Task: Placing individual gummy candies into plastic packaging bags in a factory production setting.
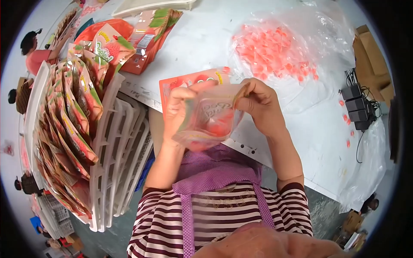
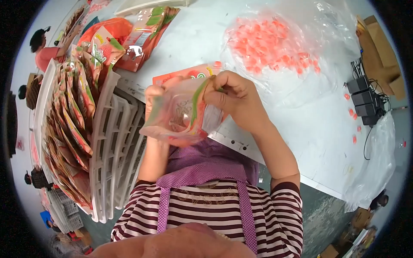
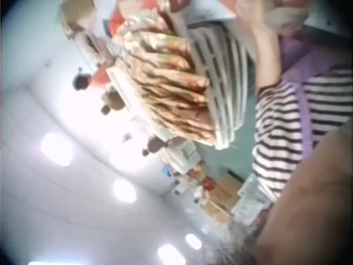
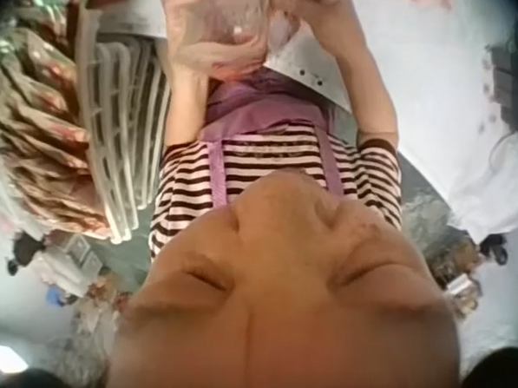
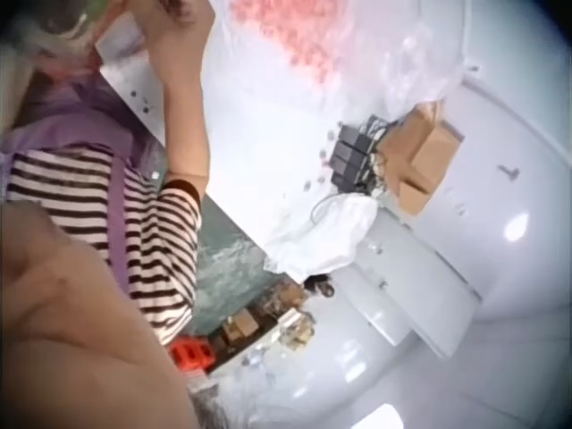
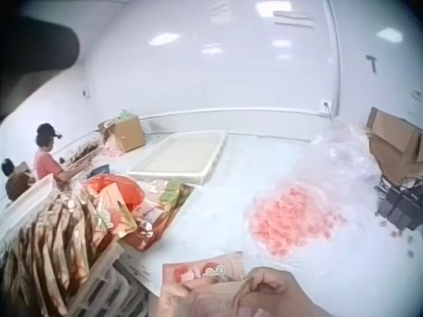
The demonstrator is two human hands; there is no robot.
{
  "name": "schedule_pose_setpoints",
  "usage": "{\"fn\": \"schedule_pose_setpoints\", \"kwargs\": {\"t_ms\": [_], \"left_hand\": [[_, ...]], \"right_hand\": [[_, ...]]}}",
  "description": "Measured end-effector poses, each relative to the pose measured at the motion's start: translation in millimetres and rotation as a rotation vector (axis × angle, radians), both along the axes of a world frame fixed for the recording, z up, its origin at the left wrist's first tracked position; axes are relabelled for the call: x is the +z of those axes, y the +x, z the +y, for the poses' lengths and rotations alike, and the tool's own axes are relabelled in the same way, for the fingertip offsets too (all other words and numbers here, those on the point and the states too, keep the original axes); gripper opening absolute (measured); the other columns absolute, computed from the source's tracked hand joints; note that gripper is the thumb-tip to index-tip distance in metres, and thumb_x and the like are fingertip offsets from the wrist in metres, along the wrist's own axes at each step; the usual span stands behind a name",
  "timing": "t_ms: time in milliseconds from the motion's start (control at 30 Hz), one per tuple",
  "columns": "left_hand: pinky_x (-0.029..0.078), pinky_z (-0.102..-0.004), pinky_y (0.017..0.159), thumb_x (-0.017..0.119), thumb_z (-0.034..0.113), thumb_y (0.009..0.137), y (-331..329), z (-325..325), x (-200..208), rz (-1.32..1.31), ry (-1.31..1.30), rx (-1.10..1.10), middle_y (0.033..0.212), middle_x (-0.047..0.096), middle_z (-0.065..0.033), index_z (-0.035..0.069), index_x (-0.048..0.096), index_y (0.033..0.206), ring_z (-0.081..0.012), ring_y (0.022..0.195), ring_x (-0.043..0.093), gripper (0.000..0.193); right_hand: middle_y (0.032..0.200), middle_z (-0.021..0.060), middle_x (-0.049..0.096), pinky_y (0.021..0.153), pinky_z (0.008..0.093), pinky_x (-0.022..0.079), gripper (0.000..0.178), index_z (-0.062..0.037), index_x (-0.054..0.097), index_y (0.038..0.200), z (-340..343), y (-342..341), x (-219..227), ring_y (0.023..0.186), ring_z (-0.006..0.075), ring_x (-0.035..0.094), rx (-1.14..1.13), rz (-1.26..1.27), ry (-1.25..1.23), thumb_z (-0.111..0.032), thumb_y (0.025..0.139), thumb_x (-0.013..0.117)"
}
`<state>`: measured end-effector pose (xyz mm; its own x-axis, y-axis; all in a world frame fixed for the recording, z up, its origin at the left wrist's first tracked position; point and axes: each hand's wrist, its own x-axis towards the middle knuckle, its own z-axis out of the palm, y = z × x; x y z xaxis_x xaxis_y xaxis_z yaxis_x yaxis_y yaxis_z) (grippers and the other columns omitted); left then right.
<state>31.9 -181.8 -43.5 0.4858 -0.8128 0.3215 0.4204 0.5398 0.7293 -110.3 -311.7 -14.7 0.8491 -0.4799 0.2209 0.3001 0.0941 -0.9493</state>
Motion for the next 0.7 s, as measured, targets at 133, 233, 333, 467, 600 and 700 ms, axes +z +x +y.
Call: {"fn": "schedule_pose_setpoints", "kwargs": {"t_ms": [133, 233, 333, 467, 600, 700], "left_hand": [[0.04, -0.0415, 0.096, 0.068, 0.027, 0.08, 2, 21, 11, 0.373, -0.034, -0.19, 0.115, 0.055, -0.0196, 0.002, 0.045, 0.118, -0.0261, 0.111, 0.052, 0.051], [0.046, -0.0291, 0.081, 0.07, 0.005, 0.076, -2, 41, 6, -0.372, 0.403, 0.195, 0.095, 0.063, -0.008, -0.004, 0.056, 0.109, -0.0158, 0.088, 0.059, 0.037], [0.046, -0.0248, 0.073, 0.068, 0.005, 0.078, -13, 33, 14, -0.453, 0.353, 0.388, 0.09, 0.063, -0.0069, -0.003, 0.064, 0.092, -0.0125, 0.079, 0.058, 0.017], [0.045, -0.0247, 0.072, 0.067, 0.004, 0.079, -7, 29, 13, -0.379, 0.377, 0.514, 0.087, 0.063, -0.006, -0.002, 0.065, 0.085, -0.0112, 0.078, 0.058, 0.008], [0.045, -0.0244, 0.072, 0.066, 0.005, 0.081, 0, 30, 12, -0.195, 0.418, 0.427, 0.087, 0.062, -0.0051, -0.002, 0.064, 0.091, -0.0105, 0.077, 0.057, 0.013], [0.045, -0.0245, 0.072, 0.067, 0.006, 0.079, 1, 28, 12, -0.146, 0.373, 0.331, 0.087, 0.062, -0.0046, -0.002, 0.063, 0.096, -0.0104, 0.078, 0.057, 0.019]], "right_hand": [[0.081, 0.0007, 0.057, 0.067, 0.0209, 0.041, 0.01, -0.004, 0.051, 0.08, -3, 4, -5, 0.073, 0.007, 0.05, -0.19, -0.026, 0.039, 0.0, 0.082, 0.06], [0.083, 0.0016, 0.057, 0.066, 0.0205, 0.041, 0.009, -0.0033, 0.052, 0.082, 4, 5, -4, 0.074, 0.0068, 0.05, -0.251, 0.022, 0.025, -0.001, 0.083, 0.061], [0.083, 0.0021, 0.057, 0.066, 0.0201, 0.041, 0.01, -0.0031, 0.052, 0.082, 9, 4, -6, 0.073, 0.0066, 0.05, -0.287, -0.053, -0.004, -0.001, 0.082, 0.062], [0.085, 0.0031, 0.058, 0.066, 0.0205, 0.042, 0.011, -0.003, 0.051, 0.082, 7, 1, -6, 0.073, 0.0067, 0.05, -0.3, -0.099, 0.095, -0.003, 0.083, 0.062], [0.085, 0.0044, 0.058, 0.06, 0.0198, 0.042, 0.012, -0.0033, 0.05, 0.081, 5, 4, -6, 0.07, 0.0072, 0.051, -0.282, -0.143, 0.079, -0.005, 0.083, 0.062], [0.084, 0.0042, 0.057, 0.056, 0.0192, 0.042, 0.013, -0.0035, 0.05, 0.081, 10, 7, -5, 0.067, 0.0069, 0.051, -0.28, -0.172, 0.117, -0.006, 0.083, 0.062]]}}
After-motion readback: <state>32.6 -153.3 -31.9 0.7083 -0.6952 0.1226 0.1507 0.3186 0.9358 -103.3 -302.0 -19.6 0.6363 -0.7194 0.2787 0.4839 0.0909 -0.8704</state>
